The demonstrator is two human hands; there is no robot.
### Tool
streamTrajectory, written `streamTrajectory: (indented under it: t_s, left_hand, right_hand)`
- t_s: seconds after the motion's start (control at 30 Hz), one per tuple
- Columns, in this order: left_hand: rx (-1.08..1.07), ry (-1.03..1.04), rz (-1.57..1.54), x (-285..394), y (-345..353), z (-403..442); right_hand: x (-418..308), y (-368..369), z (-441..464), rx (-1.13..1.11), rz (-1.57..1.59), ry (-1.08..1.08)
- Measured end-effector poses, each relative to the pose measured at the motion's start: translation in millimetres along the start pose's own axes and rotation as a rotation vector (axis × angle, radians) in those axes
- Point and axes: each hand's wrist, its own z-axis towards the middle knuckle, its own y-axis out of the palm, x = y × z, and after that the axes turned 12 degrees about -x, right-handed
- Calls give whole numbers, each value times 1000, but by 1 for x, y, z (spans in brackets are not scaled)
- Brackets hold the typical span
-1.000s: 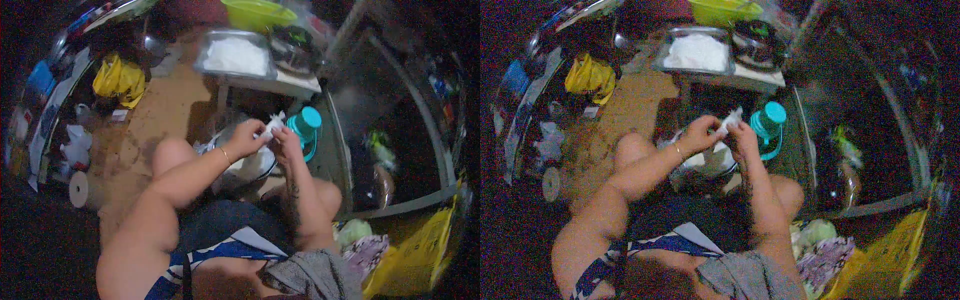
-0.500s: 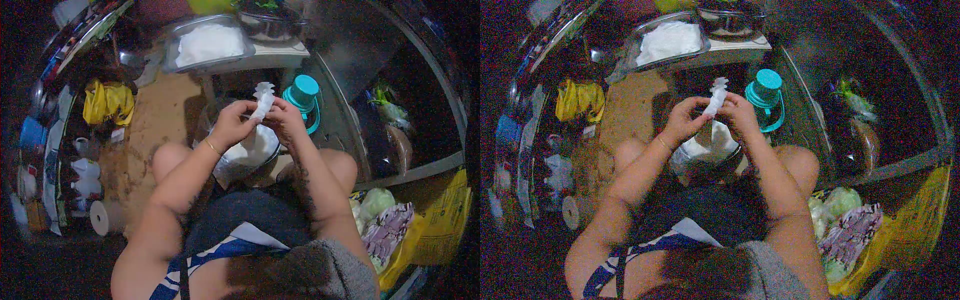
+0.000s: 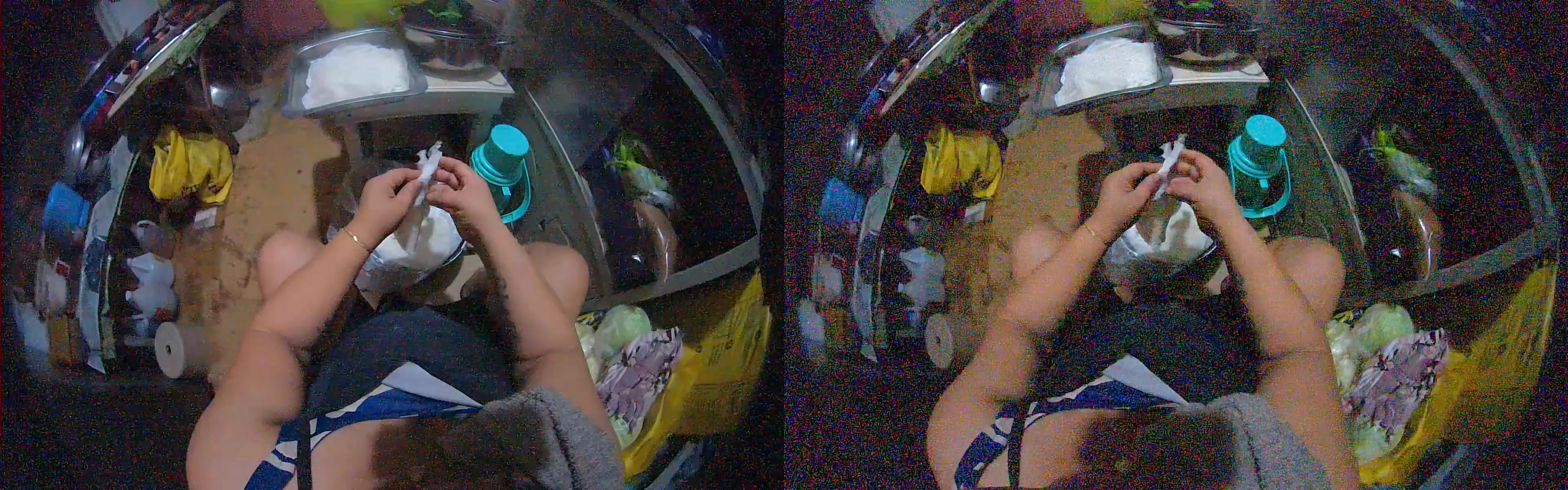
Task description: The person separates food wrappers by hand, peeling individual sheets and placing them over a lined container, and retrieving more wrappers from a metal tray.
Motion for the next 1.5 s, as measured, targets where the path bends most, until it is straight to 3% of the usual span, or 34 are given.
streamTrajectory:
  t_s: [0.07,0.4,0.6,0.7,0.8,0.9,1.0,1.1,1.2,1.3,1.43,1.5]
  left_hand:
    - [17,6,-13,-9,4,2]
    - [-32,104,-6,-9,7,3]
    - [92,136,247,-14,11,6]
    - [159,122,217,-20,14,7]
    - [190,11,195,-19,13,9]
    - [220,37,175,-16,13,8]
    - [207,-3,-9,-19,16,8]
    - [190,-10,82,-11,19,4]
    - [169,85,154,-19,23,4]
    - [154,83,160,-34,29,8]
    - [194,-89,-13,-19,23,8]
    - [205,-131,-101,-17,19,9]
  right_hand:
    - [10,0,2,42,-160,-4]
    - [15,-3,4,48,44,-76]
    - [15,2,4,76,-7,-53]
    - [12,4,1,109,-118,20]
    - [15,1,2,98,5,28]
    - [15,-1,4,123,158,57]
    - [19,-5,4,125,263,53]
    - [15,4,2,222,311,93]
    - [22,0,4,218,-119,190]
    - [43,-16,9,212,-312,207]
    - [93,-50,24,161,-253,-71]
    - [95,-51,25,204,-221,-73]
